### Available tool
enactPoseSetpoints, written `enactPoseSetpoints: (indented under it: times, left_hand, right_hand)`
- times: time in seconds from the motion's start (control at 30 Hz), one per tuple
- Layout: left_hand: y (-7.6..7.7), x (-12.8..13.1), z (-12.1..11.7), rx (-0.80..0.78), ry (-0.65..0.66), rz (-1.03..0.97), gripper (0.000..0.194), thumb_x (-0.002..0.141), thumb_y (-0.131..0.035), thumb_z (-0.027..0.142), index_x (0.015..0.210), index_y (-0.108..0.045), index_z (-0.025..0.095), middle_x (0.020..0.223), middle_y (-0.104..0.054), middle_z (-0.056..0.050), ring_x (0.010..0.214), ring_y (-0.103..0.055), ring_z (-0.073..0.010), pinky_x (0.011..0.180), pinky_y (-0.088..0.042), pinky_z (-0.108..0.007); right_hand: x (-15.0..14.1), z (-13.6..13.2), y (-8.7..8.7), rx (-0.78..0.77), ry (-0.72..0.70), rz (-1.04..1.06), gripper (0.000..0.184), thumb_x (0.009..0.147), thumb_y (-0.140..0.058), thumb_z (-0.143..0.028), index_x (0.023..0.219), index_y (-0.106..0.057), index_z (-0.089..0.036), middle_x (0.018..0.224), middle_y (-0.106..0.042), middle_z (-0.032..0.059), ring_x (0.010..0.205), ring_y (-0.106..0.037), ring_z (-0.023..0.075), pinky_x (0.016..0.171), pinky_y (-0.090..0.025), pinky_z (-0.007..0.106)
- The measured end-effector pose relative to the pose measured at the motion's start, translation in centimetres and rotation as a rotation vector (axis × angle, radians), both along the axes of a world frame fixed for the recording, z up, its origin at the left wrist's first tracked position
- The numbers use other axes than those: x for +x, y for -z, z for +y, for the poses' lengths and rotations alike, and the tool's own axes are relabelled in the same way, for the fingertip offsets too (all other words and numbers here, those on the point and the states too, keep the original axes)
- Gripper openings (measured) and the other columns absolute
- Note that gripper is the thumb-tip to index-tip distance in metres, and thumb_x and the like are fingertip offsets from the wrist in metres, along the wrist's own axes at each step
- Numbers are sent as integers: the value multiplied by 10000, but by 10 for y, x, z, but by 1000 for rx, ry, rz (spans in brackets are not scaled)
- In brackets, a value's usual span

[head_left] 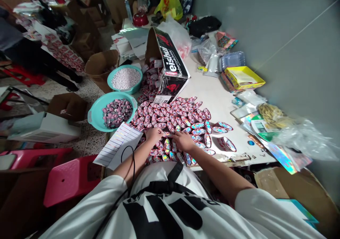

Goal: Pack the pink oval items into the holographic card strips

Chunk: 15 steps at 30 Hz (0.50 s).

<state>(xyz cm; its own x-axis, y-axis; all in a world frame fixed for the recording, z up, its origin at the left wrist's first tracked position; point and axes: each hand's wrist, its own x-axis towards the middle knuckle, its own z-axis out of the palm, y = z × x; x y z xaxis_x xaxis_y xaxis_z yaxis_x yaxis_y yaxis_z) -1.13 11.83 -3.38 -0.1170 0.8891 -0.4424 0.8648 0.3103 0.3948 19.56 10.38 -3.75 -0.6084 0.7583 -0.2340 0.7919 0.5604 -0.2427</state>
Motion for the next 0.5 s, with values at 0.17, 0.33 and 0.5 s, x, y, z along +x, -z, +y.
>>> enactPoseSetpoints:
  times: [0.17, 0.33, 0.5]
  left_hand:
    - [-1, 1, -1, -4, -17, 3, 193, 775, -659, 445, 848, -746, 290, 917, -765, 26, 900, -666, -187, 877, -396, -318]
    - [0, 1, -4, 27, -14, -8, 217, 776, -652, 461, 858, -748, 284, 871, -763, 13, 876, -663, -191, 872, -387, -324]
    - [-2, -1, -6, 74, 26, -37, 224, 823, -592, 403, 853, -765, 263, 841, -758, -1, 841, -658, -189, 812, -405, -307]
  right_hand:
    - [7, 8, 3, -9, -56, 50, 370, 988, -381, -326, 1288, -589, -264, 1163, -646, 96, 1057, -574, 239, 882, -336, 348]
    - [5, 20, 3, -47, -116, 43, 296, 955, -445, -305, 1128, -653, -184, 1112, -681, 111, 1017, -599, 230, 862, -362, 330]
    - [1, 32, -2, -60, -199, 49, 326, 902, -522, -295, 1194, -637, -205, 1106, -711, 102, 975, -644, 239, 800, -415, 316]
